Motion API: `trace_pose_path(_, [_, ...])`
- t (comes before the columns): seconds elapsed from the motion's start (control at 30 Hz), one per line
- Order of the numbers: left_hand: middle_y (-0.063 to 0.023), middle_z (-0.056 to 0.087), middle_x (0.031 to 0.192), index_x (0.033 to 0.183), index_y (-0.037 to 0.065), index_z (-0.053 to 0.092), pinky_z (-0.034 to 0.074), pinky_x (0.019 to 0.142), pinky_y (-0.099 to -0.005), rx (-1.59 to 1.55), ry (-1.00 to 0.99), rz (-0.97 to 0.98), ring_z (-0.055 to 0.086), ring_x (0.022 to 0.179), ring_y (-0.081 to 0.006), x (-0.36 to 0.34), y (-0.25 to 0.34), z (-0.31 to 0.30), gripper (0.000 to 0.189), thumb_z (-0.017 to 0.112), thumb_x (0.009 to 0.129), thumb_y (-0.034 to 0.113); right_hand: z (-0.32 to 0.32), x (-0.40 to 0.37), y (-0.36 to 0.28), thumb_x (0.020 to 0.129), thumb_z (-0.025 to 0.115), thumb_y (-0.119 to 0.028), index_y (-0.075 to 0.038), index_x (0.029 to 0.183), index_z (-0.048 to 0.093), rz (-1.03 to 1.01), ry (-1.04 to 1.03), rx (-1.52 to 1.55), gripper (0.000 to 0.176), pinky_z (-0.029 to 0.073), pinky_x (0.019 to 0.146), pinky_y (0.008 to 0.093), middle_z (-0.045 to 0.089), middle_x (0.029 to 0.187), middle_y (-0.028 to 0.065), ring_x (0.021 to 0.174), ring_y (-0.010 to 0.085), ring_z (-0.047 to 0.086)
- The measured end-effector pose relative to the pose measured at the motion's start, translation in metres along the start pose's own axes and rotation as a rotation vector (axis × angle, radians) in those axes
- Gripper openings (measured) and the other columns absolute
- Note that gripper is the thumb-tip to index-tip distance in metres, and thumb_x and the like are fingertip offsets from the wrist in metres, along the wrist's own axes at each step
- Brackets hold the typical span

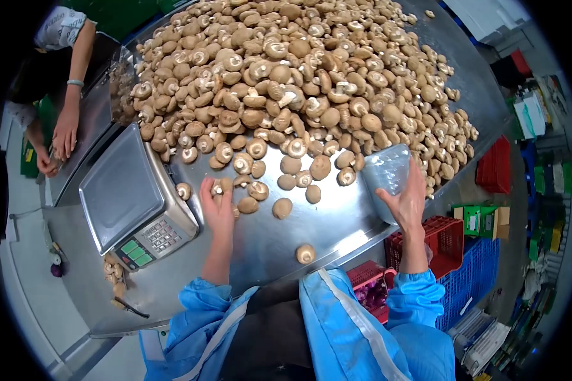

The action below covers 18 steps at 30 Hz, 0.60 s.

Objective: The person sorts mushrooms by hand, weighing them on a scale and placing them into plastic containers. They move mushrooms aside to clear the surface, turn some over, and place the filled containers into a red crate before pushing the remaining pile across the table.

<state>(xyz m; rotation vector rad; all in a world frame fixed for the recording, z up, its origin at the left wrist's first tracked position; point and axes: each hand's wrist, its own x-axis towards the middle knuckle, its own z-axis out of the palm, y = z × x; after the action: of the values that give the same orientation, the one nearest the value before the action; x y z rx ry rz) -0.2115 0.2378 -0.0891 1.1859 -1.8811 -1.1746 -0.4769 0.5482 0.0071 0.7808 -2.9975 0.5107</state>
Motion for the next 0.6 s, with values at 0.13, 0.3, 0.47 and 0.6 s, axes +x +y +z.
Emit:
trace_pose_path(0.13, [-0.0197,0.039,0.146,0.131,0.0,0.049,0.028,0.114,-0.0437,-0.011,0.011,0.068,0.037,0.136,-0.0352,-0.023,0.019,-0.011,0.052,0.064,0.081,0.002,0.001,0.003,-0.011,0.061,0.082,-0.038,0.0,0.144,0.039,-0.001,0.02,-0.062,0.101,0.037,0.106,0.0477,0.049,0.135,0.0245,0.123,0.0401,0.044])
trace_pose_path(0.3, [-0.0195,0.038,0.147,0.131,0.0,0.048,0.028,0.114,-0.0441,-0.062,-0.007,0.065,0.036,0.137,-0.0357,-0.035,0.031,-0.014,0.052,0.063,0.081,-0.001,0.002,0.004,-0.01,0.059,0.081,-0.036,0.002,0.139,0.044,0.024,0.04,-0.078,0.096,0.04,0.104,0.0462,0.052,0.129,0.0244,0.118,0.0385,0.046])
trace_pose_path(0.47, [-0.0199,0.039,0.146,0.13,-0.002,0.048,0.027,0.115,-0.044,-0.096,-0.009,0.105,0.036,0.138,-0.0357,-0.036,0.041,-0.015,0.051,0.062,0.081,-0.001,0.018,0.013,-0.006,0.057,0.081,-0.036,0.003,0.138,0.043,0.008,0.095,-0.162,0.097,0.041,0.102,0.0475,0.053,0.127,0.026,0.115,0.0403,0.05])
trace_pose_path(0.6, [-0.0201,0.042,0.145,0.128,-0.003,0.049,0.025,0.116,-0.0444,-0.075,-0.012,0.164,0.036,0.138,-0.0357,-0.042,0.044,-0.021,0.049,0.061,0.081,-0.002,0.018,0.009,-0.009,0.057,0.083,-0.035,0.0,0.141,0.042,0.078,0.081,-0.117,0.1,0.041,0.106,0.0469,0.049,0.136,0.0255,0.123,0.0404,0.046])
